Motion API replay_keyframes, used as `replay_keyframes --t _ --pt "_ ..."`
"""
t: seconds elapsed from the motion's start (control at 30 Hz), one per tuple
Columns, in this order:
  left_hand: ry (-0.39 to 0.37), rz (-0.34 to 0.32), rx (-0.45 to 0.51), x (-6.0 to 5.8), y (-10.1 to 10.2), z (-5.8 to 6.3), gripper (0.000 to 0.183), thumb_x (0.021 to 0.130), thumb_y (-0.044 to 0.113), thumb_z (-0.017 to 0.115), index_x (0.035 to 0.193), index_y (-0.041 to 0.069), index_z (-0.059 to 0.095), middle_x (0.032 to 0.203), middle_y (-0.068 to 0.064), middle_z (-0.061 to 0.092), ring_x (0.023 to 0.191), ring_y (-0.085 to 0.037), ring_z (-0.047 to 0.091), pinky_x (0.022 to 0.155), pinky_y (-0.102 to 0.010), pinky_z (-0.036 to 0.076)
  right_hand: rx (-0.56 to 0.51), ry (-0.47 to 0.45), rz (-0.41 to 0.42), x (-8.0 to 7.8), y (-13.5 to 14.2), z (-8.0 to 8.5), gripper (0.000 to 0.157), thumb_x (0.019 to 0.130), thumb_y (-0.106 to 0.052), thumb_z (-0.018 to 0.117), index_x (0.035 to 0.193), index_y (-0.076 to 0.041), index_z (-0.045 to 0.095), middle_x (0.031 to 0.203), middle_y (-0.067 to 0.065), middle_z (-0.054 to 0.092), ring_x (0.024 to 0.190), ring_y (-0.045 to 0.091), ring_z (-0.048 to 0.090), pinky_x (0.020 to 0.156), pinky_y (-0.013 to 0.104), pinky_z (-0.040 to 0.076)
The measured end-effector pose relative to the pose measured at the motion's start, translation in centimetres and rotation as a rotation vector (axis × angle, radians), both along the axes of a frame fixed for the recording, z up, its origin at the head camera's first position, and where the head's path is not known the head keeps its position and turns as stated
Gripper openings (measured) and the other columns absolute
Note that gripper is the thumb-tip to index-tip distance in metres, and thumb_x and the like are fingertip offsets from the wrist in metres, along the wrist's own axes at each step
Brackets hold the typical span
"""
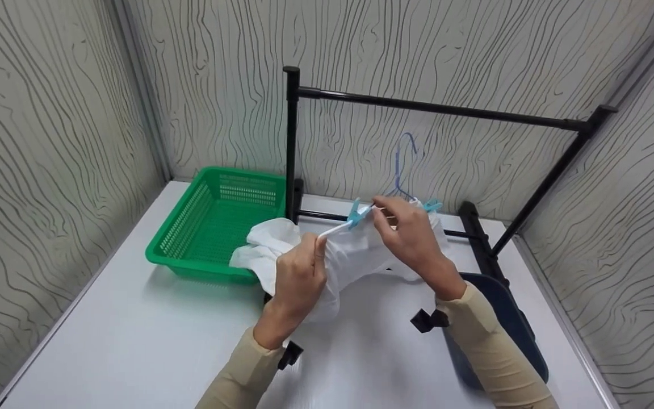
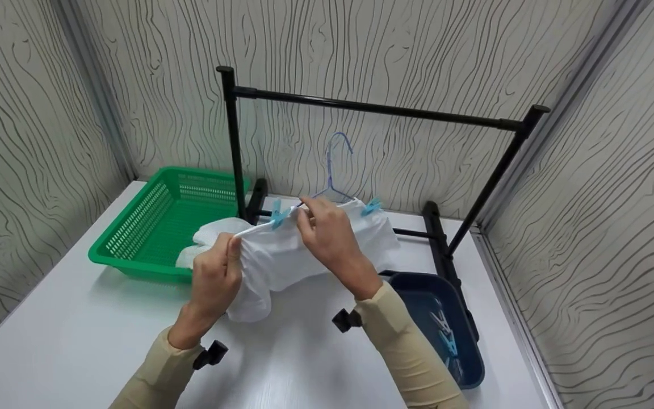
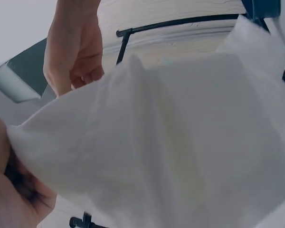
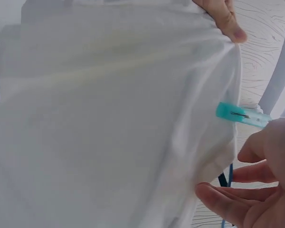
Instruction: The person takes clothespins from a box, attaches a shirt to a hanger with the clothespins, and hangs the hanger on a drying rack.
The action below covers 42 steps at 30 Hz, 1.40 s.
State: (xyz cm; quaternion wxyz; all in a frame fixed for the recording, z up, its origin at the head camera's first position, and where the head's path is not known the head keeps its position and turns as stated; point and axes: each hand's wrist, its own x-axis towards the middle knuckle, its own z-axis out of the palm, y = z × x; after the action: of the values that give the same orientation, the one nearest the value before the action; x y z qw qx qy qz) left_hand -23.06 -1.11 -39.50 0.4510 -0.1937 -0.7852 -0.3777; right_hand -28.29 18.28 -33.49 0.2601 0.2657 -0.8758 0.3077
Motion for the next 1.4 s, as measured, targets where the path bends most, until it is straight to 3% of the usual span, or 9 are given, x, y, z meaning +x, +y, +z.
replay_keyframes --t 0.13,0.27,0.33,0.53,0.73,0.93,1.23,1.4 --pt "0.014 -0.008 -0.077 0.4 1.1 0.0 0.017 0.095 0.013 0.053 0.08 0.005 0.051 0.055 0.003 0.041 0.044 -0.005 0.044 0.041 -0.013 0.033 -0.109 -0.014 -0.004 -0.3 0.4 -0.7 0.025 0.093 -0.014 0.054 0.115 -0.005 0.062 0.106 0.009 0.064 0.091 0.016 0.064 0.073 0.028 0.053" --pt "0.021 -0.016 -0.172 0.8 2.0 -0.1 0.015 0.094 0.014 0.054 0.082 0.004 0.052 0.058 0.003 0.043 0.047 -0.006 0.045 0.042 -0.014 0.035 -0.262 -0.11 0.026 -0.5 0.8 -1.3 0.025 0.094 -0.015 0.055 0.116 -0.007 0.062 0.108 0.01 0.063 0.092 0.015 0.063 0.078 0.028 0.052" --pt "0.001 -0.053 -0.202 1.0 2.5 -0.3 0.015 0.095 0.015 0.052 0.083 0.005 0.052 0.059 0.003 0.044 0.048 -0.006 0.045 0.043 -0.014 0.036 -0.34 -0.164 0.046 -0.6 0.9 -1.5 0.025 0.093 -0.016 0.056 0.116 -0.007 0.062 0.109 0.01 0.063 0.092 0.016 0.063 0.08 0.027 0.051" --pt "-0.058 -0.206 -0.224 1.1 3.6 -1.4 0.019 0.097 0.02 0.046 0.083 0.009 0.051 0.059 0.006 0.04 0.05 -0.005 0.04 0.044 -0.014 0.032 -0.563 -0.34 0.161 -1.2 1.3 -2.0 0.028 0.091 -0.014 0.06 0.115 0.0 0.06 0.11 0.015 0.063 0.099 0.026 0.06 0.081 0.024 0.05" --pt "-0.089 -0.263 -0.236 1.5 4.3 -2.4 0.02 0.095 0.026 0.048 0.081 0.012 0.05 0.059 0.009 0.039 0.051 -0.002 0.038 0.046 -0.012 0.03 -0.706 -0.518 0.235 -1.6 1.8 -2.6 0.039 0.089 -0.015 0.064 0.121 0.004 0.054 0.112 0.02 0.058 0.103 0.027 0.06 0.082 0.03 0.05" --pt "-0.123 -0.311 -0.27 1.8 4.8 -3.0 0.02 0.093 0.029 0.051 0.08 0.014 0.048 0.06 0.01 0.04 0.052 0.0 0.038 0.046 -0.01 0.029 -0.909 -0.712 0.287 -1.5 2.4 -2.8 0.055 0.087 -0.008 0.064 0.135 -0.001 0.037 0.11 0.02 0.059 0.102 0.027 0.062 0.086 0.035 0.048" --pt "-0.156 -0.374 -0.345 2.0 5.0 -3.7 0.027 0.094 0.039 0.048 0.08 0.016 0.046 0.059 0.011 0.039 0.051 0.0 0.038 0.046 -0.011 0.028 -0.98 -0.884 0.268 -1.3 2.8 -2.8 0.061 0.085 -0.006 0.066 0.136 0.001 0.035 0.121 0.022 0.052 0.108 0.027 0.058 0.088 0.038 0.047" --pt "-0.26 -0.458 -0.413 1.9 4.2 -3.7 0.031 0.096 0.045 0.043 0.083 0.017 0.045 0.059 0.011 0.04 0.049 0.001 0.036 0.044 -0.011 0.027 -0.941 -0.908 0.251 -1.2 3.0 -3.0 0.059 0.084 -0.003 0.067 0.134 0.001 0.037 0.113 0.021 0.057 0.105 0.026 0.059 0.086 0.038 0.049"
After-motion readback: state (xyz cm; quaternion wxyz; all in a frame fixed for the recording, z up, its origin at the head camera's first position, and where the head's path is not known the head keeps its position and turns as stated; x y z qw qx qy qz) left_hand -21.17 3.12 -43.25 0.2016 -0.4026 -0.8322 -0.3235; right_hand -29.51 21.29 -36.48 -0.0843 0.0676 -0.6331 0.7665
